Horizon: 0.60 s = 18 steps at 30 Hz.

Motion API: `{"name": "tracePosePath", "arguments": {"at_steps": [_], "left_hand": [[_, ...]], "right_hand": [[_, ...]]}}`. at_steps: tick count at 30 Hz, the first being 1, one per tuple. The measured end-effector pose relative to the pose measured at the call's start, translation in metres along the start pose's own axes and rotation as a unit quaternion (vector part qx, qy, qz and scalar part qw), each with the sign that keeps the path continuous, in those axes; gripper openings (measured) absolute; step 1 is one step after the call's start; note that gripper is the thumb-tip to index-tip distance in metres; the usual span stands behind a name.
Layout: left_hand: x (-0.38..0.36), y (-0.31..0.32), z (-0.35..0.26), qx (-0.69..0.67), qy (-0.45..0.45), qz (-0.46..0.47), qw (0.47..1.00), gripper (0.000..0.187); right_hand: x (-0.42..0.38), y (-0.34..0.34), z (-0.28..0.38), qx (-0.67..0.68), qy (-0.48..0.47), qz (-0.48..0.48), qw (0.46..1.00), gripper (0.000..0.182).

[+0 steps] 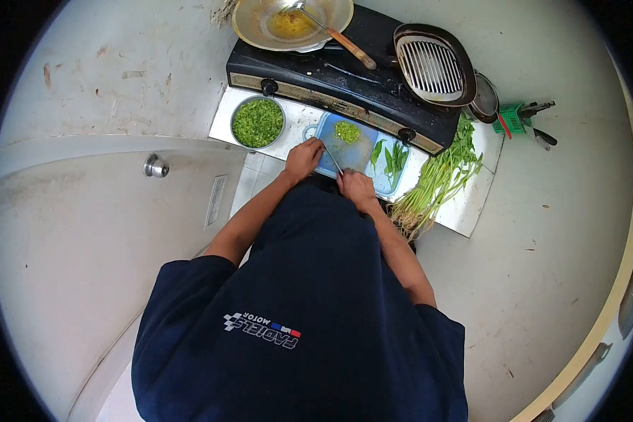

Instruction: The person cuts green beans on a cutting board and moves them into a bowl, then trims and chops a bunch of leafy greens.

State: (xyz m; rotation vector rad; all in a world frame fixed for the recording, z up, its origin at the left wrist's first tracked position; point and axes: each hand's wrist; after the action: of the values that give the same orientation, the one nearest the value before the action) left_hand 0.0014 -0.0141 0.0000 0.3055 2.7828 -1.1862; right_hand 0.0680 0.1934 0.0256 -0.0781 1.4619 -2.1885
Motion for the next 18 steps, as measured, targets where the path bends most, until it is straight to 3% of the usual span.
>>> {"name": "tracePosePath", "arguments": {"at_steps": [7, 18], "left_hand": [[0.004, 0.002, 0.006, 0.002, 0.017, 0.007, 1.0, 0.01], [0.0, -0.001, 0.004, 0.023, 0.026, -0.02, 0.999, 0.012]], "right_hand": [[-0.012, -0.001, -0.015, 0.006, -0.002, -0.033, 0.999, 0.043], [0.009, -0.003, 0.004, 0.037, 0.011, 0.02, 0.999, 0.046]]}}
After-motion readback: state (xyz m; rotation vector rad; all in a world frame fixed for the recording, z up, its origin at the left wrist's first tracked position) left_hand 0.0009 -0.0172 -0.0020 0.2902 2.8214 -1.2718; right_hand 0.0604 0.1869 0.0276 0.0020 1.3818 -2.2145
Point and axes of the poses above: each hand's wrist, its own x-axis towards the middle knuckle, its own y-axis out of the palm, z = x × y, and after that the axes turned 14 degrees about -y, right-handed
